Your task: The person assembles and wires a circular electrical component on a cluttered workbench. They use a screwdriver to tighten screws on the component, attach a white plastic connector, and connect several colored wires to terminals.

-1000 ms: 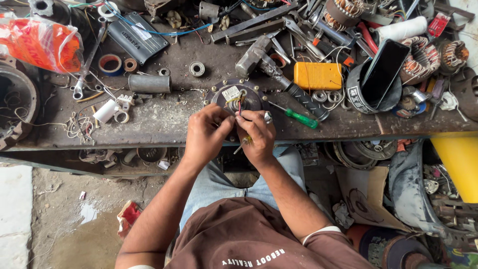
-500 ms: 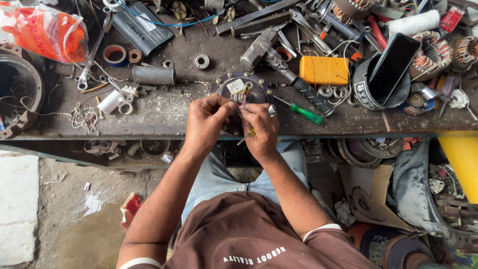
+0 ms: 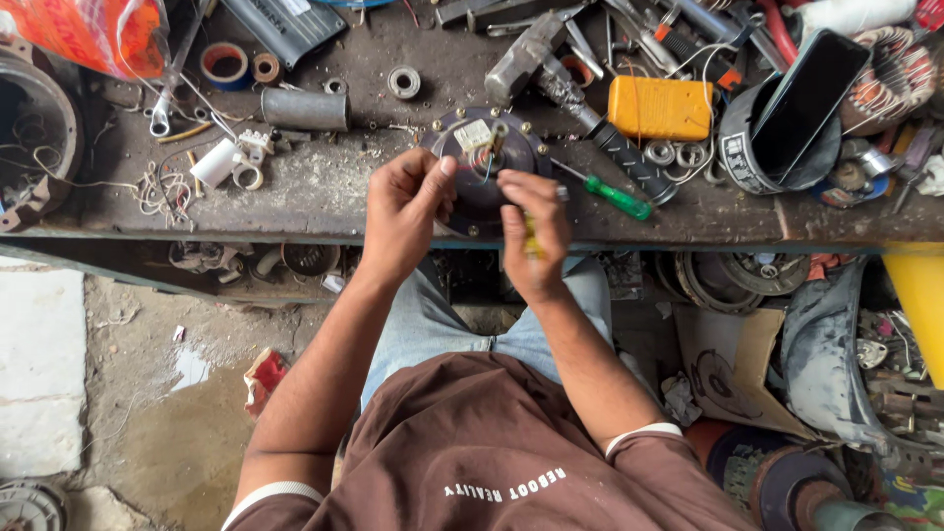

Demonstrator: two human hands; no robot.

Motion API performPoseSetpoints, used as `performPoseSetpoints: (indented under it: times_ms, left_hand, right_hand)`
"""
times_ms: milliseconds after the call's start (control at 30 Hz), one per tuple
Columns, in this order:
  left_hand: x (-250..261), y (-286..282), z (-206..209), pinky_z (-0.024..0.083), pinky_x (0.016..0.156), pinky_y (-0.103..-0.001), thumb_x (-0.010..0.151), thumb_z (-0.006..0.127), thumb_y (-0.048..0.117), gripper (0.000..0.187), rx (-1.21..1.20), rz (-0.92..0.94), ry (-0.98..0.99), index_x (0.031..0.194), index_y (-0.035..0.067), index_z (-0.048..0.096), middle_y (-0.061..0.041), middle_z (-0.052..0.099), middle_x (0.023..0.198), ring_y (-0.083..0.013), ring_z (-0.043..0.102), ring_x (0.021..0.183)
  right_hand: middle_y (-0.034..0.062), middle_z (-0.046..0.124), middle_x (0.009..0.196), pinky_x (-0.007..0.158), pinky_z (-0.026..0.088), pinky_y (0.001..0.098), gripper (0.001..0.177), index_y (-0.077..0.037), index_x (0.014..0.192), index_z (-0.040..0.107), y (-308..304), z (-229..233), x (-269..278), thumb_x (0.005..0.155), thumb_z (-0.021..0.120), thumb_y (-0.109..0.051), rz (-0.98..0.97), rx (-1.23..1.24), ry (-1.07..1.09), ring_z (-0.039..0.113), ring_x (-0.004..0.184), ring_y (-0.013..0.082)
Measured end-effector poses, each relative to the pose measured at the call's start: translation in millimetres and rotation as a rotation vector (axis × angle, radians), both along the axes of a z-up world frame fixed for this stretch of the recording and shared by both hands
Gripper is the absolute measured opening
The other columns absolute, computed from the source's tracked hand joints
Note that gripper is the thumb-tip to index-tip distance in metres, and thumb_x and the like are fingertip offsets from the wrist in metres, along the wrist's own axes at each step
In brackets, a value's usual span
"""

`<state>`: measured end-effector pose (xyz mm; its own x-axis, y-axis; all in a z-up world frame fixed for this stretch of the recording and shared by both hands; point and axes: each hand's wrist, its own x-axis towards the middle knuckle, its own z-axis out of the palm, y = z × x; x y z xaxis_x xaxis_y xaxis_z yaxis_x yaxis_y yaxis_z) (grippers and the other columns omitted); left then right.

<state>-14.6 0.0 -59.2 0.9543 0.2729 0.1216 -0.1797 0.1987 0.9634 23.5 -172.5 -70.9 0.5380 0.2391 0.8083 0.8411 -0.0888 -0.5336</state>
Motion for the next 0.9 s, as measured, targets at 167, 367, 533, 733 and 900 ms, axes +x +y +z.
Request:
performPoseSetpoints:
  times_ms: [167, 367, 533, 733, 900]
  left_hand:
    - [-4.5, 5.5, 16.3, 0.041, 0.061, -0.023, 0.108, 0.072, 0.013, 0.027, 0.088, 0.162, -0.076, 0.088, 0.002, 0.057, 0.0, 0.058, 0.078, -0.0061, 0.051, 0.069]
    - [-6.5, -3.2, 44.9, 0.055, 0.067, -0.028, 0.091, 0.076, 0.011, 0.043, 0.647, 0.305, -0.419, 0.125, -0.006, 0.056, -0.015, 0.059, 0.115, -0.0206, 0.066, 0.089]
    - [2.1, -10.8, 36.1, 0.054, 0.072, -0.034, 0.1, 0.076, 0.008, 0.02, 0.896, 0.33, -0.299, 0.119, 0.008, 0.069, -0.007, 0.065, 0.1, -0.0207, 0.068, 0.084]
    - [-12.9, -3.2, 18.3, 0.051, 0.066, -0.036, 0.092, 0.077, 0.005, 0.025, 1.247, 0.335, -0.388, 0.117, 0.006, 0.075, -0.004, 0.063, 0.093, -0.021, 0.063, 0.081]
    - [-14.4, 1.7, 41.9, 0.051, 0.07, -0.038, 0.089, 0.083, 0.019, 0.026, 1.273, 0.315, -0.385, 0.111, 0.008, 0.074, -0.007, 0.062, 0.093, -0.0252, 0.061, 0.086]
  right_hand:
    - [0.0115, 0.064, 0.102, 0.073, 0.057, 0.0245, 0.016, -0.004, 0.121, 0.053, -21.1, -12.0, -10.9, 0.111, 0.048, -0.014, 0.068, 0.368, 0.306, 0.065, 0.081, 0.0124]
    - [0.0008, 0.054, 0.082, 0.063, 0.038, 0.0217, 0.024, 0.0, 0.128, 0.052, -37.6, -29.2, 21.3, 0.109, 0.063, -0.012, -0.137, 0.135, 0.483, 0.049, 0.07, 0.0059]
    - [0.0013, 0.053, 0.088, 0.072, 0.043, 0.0255, 0.025, -0.001, 0.131, 0.054, -33.6, -39.2, 26.7, 0.112, 0.065, -0.014, -0.201, -0.018, 0.332, 0.05, 0.08, 0.0086]
    - [-0.0004, 0.051, 0.084, 0.069, 0.04, 0.0256, 0.031, -0.001, 0.133, 0.052, -40.4, -39.3, 21.6, 0.11, 0.067, -0.015, -0.151, -0.038, 0.367, 0.047, 0.076, 0.0086]
    - [0.0005, 0.052, 0.089, 0.072, 0.041, 0.0253, 0.042, -0.001, 0.139, 0.049, -42.8, -36.5, 23.1, 0.11, 0.071, -0.022, -0.081, -0.039, 0.377, 0.049, 0.08, 0.0089]
